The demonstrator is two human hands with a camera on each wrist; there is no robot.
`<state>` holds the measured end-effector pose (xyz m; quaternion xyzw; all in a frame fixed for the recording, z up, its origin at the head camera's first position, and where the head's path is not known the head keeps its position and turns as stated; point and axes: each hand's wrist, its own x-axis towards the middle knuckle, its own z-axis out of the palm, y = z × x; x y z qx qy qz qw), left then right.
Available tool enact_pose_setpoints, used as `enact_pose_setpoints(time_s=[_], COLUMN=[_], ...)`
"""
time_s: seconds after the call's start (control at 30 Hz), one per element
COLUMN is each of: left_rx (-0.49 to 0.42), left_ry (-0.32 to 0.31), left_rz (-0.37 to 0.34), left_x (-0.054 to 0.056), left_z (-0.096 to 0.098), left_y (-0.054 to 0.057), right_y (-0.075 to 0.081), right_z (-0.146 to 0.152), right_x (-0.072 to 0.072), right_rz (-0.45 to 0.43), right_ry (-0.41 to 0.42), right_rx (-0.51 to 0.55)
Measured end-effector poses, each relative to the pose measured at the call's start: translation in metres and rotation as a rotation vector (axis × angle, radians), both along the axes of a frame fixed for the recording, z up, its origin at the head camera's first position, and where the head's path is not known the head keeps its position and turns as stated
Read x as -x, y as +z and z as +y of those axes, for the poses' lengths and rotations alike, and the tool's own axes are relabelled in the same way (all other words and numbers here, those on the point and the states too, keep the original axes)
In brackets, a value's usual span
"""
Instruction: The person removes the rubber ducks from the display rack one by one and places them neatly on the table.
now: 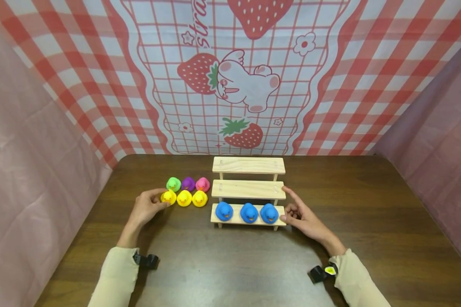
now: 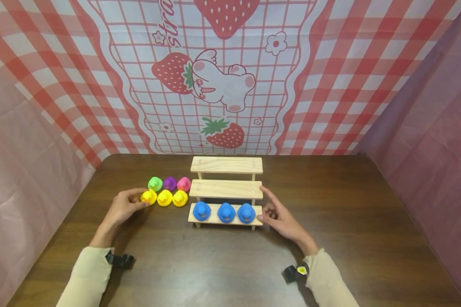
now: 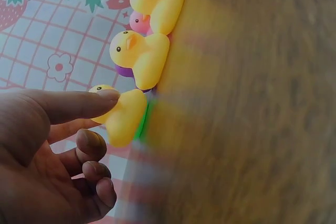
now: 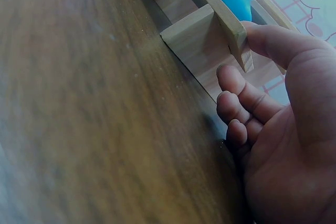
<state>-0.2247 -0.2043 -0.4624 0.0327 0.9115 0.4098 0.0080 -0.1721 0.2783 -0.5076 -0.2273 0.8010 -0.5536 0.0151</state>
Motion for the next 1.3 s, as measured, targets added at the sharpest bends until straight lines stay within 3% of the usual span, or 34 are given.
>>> enact_pose_setpoints(time_s=[0.87, 1.17, 1.3], left_rx=[-0.021, -0.027, -0.019], left_ry=[0.0, -0.001, -0.007], left_rz=[-0.053, -0.048, -0.005], left_x=[0.001, -0.002, -0.005], left_z=[-0.002, -0.002, 0.001], left_y=[-0.005, 0.005, 0.013], right_y=[0.002, 0.002, 0.002], right_z=[-0.001, -0.001, -0.001], right_x=[-0.001, 0.0, -0.001], right_rz=[-0.002, 0.004, 0.007], right_ry=[0.003, 0.006, 0.008], right_rx=[0.012, 0.012, 0.01])
